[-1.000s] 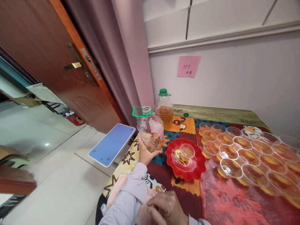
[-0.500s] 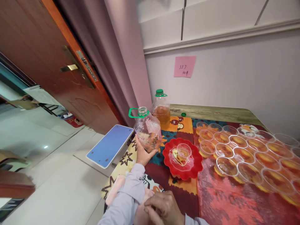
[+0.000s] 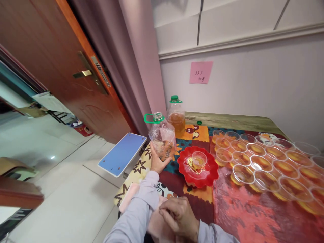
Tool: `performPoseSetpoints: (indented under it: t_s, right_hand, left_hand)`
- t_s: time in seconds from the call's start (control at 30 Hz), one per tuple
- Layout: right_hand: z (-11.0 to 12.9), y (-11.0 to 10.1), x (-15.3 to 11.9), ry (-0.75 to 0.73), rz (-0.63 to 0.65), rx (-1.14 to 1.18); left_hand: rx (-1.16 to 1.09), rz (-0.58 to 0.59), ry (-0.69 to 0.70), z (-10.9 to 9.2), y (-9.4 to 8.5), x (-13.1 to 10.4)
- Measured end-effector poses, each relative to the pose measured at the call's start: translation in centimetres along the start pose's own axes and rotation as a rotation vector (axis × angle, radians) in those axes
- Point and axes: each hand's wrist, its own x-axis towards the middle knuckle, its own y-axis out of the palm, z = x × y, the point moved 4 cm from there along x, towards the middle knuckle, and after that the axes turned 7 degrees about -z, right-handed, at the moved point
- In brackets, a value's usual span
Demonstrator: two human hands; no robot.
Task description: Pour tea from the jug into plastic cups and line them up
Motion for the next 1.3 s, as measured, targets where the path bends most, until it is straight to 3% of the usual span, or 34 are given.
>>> performPoseSetpoints:
  t_s: [0.4, 0.7, 0.83, 0.93, 1.0, 1.1, 1.17, 1.3]
  right_hand:
    - [-0.2, 0.2, 0.1, -0.006, -0.022, 0.013]
    - [-0.9, -0.6, 0.8, 0.016, -0.033, 0.002]
    - [0.2, -3.5, 1.4, 0.122, -0.192, 0.014]
    - [0.8, -8.0, 2.8, 0.209, -0.264, -0.067]
    - [0.6, -11.6, 4.4, 0.242, -0.306, -0.197]
    - [-1.1, -15.7, 7.4, 0.269, -0.249, -0.49]
    - [-2.7, -16.5, 9.0, 0.29, -0.149, -0.655]
    - [-5.7, -14.9, 10.3, 0.394, 0.09, -0.87]
  left_hand:
    - [-0.053, -0.022, -0.062, 0.9, 0.3, 0.4]
    - [-0.095, -0.021, -0.008, 0.7, 0.8, 1.0]
    - [-0.202, -0.072, -0.048, 0.4, 0.7, 1.5]
    - [-0.213, -0.142, -0.093, 0.0, -0.4, 1.3]
    - [-0.208, -0.208, -0.141, -0.5, -1.5, 0.4]
    - [-0.199, -0.298, -0.221, -1.5, -3.0, -2.6]
    - [-0.208, -0.299, -0.248, -2.2, -3.4, -5.1]
    - [-0.226, -0.179, -0.259, -2.9, -2.6, -8.4]
